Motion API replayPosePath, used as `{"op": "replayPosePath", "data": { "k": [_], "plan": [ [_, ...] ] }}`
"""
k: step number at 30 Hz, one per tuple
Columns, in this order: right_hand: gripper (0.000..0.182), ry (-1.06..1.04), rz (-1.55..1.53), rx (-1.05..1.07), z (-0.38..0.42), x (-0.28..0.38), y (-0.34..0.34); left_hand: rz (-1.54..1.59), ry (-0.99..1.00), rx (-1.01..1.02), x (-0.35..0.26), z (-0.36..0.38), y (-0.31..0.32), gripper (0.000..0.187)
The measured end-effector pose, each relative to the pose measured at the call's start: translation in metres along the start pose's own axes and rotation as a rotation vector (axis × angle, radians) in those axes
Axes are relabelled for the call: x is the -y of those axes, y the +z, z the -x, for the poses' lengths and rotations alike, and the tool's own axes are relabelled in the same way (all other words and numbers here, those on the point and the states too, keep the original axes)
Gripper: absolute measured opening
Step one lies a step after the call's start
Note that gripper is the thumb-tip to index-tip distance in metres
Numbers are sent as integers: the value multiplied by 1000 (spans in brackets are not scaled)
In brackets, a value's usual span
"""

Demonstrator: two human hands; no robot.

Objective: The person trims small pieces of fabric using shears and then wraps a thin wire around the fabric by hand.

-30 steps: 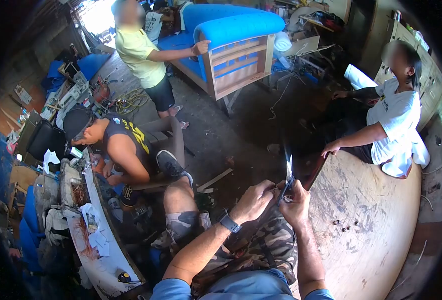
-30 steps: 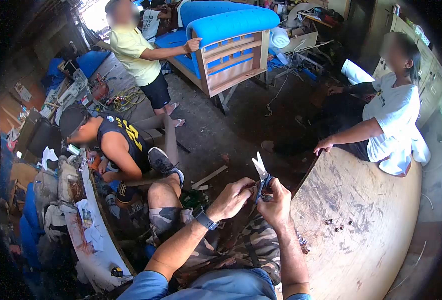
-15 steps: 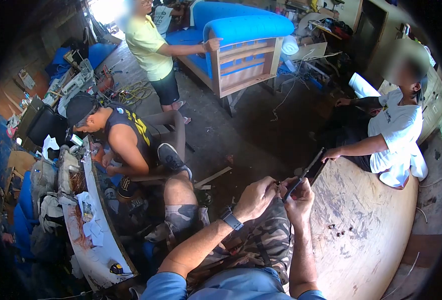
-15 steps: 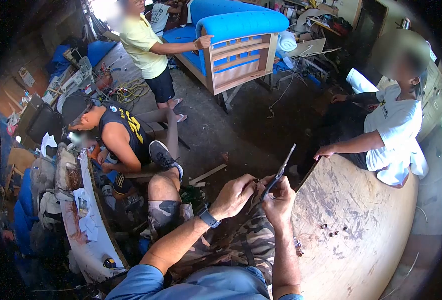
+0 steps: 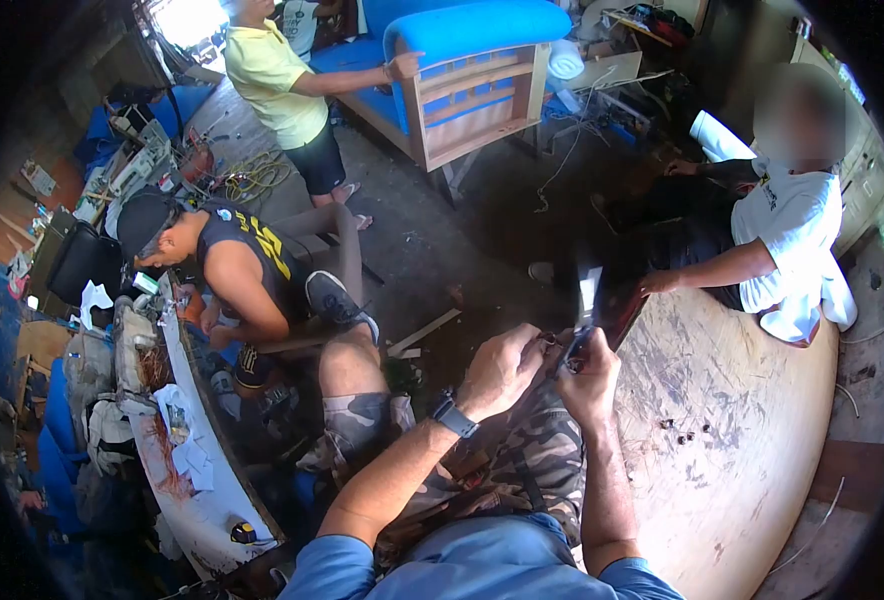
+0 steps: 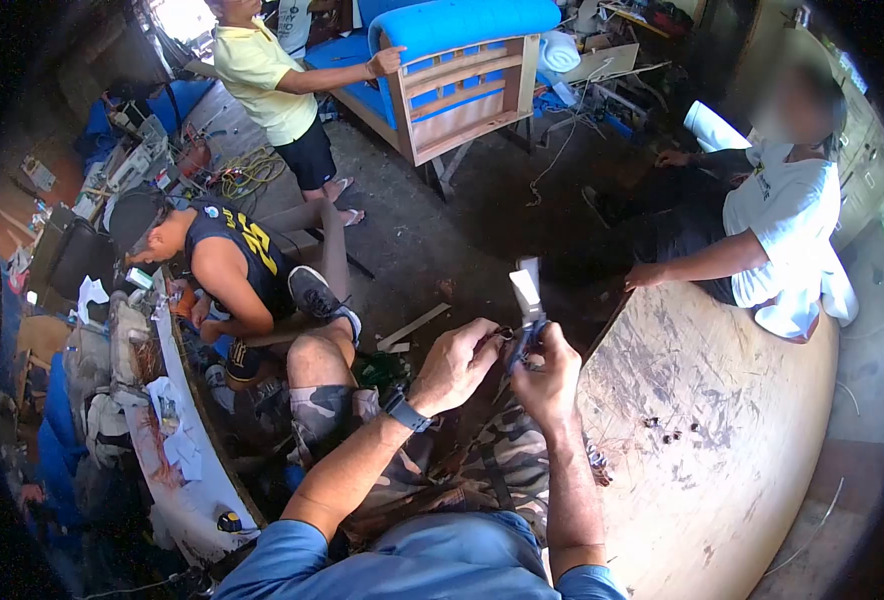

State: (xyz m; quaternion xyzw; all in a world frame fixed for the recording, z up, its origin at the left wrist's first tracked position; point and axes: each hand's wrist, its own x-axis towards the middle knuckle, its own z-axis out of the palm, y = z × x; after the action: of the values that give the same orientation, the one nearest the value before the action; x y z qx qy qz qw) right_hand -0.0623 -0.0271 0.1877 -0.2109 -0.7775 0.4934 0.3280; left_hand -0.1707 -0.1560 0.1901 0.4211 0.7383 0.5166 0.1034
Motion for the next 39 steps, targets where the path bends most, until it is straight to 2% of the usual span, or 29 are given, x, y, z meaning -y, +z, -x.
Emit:
{"op": "replayPosePath", "data": {
  "k": [1, 3, 5, 7, 9, 10, 11, 13, 14, 15, 17, 19, 20, 23, 24, 25, 27, 28, 30, 32, 39],
  "plan": [
    [18, 87, -139, -14, -1, -1, 0, 48, -29, 26, -1, -1, -1, 16],
    [20, 158, -608, -12, -12, -3, -4, 205, -36, 59, 2, 0, -1, 25],
    [24, 247, -659, -52, -14, 7, -4, 309, -86, 106, -1, -4, -2, 30],
    [25, 276, -735, -25, -15, 3, -8, 419, -95, 58, -7, -4, 0, 35],
    [26, 165, -767, -49, -17, -12, -6, 361, -136, 92, -7, -2, -4, 35],
    [26, 173, -754, -54, -18, -8, -8, 316, -107, 58, -3, -2, -3, 33],
    [26, 161, -727, -71, -19, -10, -11, 286, 31, -9, 10, -4, 0, 29],
    [25, 137, -682, -95, -22, -14, -11, 514, -43, -66, 0, -6, -3, 26],
    [23, 154, -661, -92, -20, -13, -10, 566, -12, -117, -2, -8, -6, 22],
    [23, 154, -632, -70, -19, -12, -9, 631, -80, -141, -7, -11, -11, 21],
    [22, 158, -577, -23, -15, -10, -3, 1193, -162, -213, -5, -12, -8, 23],
    [21, 159, -582, -14, -13, -7, 4, 1405, -233, -269, 6, -14, -12, 25],
    [21, 163, -580, -11, -13, -2, 5, 1451, -202, -185, 27, -12, -17, 16],
    [20, 176, -558, 33, -8, 11, 11, 940, -380, -297, 2, -17, -20, 12],
    [20, 178, -548, 55, -8, 16, 13, 569, -180, -282, 0, -16, -13, 32],
    [19, 152, -476, 70, -9, 20, 12, 404, 52, -271, 0, -15, -9, 37],
    [18, 98, -326, 99, -13, 26, 5, 294, 24, -62, 0, -9, -13, 33],
    [19, 80, -246, 131, -14, 25, 1, 210, 55, -41, -3, -9, -15, 26],
    [23, 45, -79, 194, -17, 26, -10, 216, -45, 123, 3, -8, -23, 27],
    [18, 43, -155, 171, -22, 37, -18, 301, -80, 224, 7, -7, -24, 34],
    [25, 77, -542, 206, -41, 21, -24, 338, -50, 198, -17, -6, -23, 34]
  ]
}}
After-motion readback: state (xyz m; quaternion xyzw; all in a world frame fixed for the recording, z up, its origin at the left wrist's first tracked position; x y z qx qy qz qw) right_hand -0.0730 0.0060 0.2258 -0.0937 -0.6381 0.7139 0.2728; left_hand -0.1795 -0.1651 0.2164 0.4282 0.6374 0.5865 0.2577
